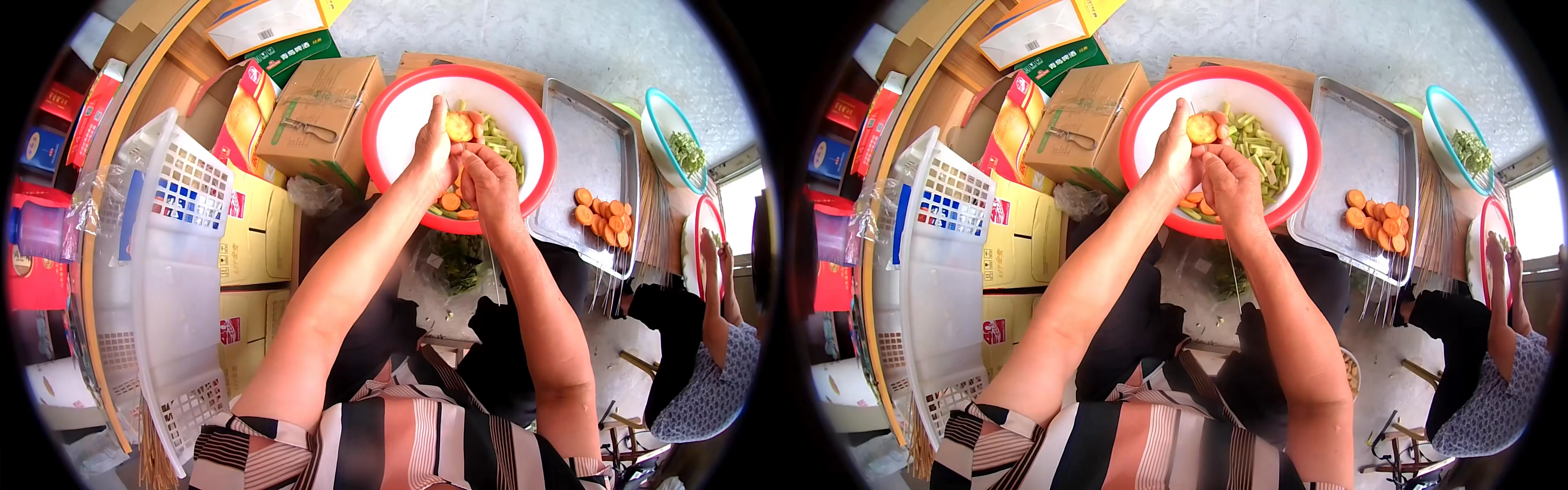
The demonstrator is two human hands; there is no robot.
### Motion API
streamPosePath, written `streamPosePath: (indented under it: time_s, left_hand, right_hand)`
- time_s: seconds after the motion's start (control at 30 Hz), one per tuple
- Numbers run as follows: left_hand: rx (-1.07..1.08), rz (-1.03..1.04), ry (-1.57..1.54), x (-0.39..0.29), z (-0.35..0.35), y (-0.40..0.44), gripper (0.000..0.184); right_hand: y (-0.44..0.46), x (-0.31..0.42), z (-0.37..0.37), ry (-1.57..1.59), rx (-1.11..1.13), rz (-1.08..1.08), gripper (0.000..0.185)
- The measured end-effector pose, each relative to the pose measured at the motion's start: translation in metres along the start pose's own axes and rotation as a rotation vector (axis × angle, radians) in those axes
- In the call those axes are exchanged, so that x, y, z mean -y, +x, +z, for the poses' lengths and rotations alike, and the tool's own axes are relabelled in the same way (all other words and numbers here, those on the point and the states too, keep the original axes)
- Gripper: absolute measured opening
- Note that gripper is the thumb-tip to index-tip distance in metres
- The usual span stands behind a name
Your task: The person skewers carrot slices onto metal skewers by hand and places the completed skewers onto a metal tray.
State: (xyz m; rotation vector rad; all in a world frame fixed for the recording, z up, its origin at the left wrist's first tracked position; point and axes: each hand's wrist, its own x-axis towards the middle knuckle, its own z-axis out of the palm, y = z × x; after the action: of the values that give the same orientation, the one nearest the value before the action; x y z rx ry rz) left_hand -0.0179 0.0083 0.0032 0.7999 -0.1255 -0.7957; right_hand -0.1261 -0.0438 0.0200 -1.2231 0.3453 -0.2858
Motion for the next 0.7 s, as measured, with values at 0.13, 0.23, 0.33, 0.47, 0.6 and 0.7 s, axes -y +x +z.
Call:
streamPosePath:
  time_s: [0.13, 0.23, 0.33, 0.47, 0.6, 0.7]
  left_hand:
    - [0.073, 0.053, 0.004, -0.006, 0.001, -0.002, 0.068]
    - [0.127, 0.094, 0.029, -0.010, 0.006, -0.009, 0.074]
    - [0.112, 0.112, 0.105, -0.013, 0.014, -0.017, 0.080]
    - [0.147, 0.178, 0.227, -0.018, 0.021, -0.029, 0.083]
    - [0.169, 0.268, 0.358, -0.023, 0.019, -0.030, 0.084]
    - [0.102, 0.349, 0.183, -0.027, 0.011, -0.015, 0.080]
  right_hand:
    - [0.002, -0.002, -0.002, -0.035, 0.016, 0.016, 0.019]
    - [0.005, -0.009, -0.004, -0.028, 0.033, -0.037, 0.018]
    - [0.002, -0.008, -0.004, 0.000, 0.046, -0.056, 0.017]
    - [0.000, -0.006, -0.002, 0.051, 0.058, -0.061, 0.017]
    - [-0.003, -0.003, 0.002, 0.087, 0.067, -0.075, 0.015]
    - [-0.001, -0.011, -0.002, 0.027, 0.092, -0.059, 0.014]
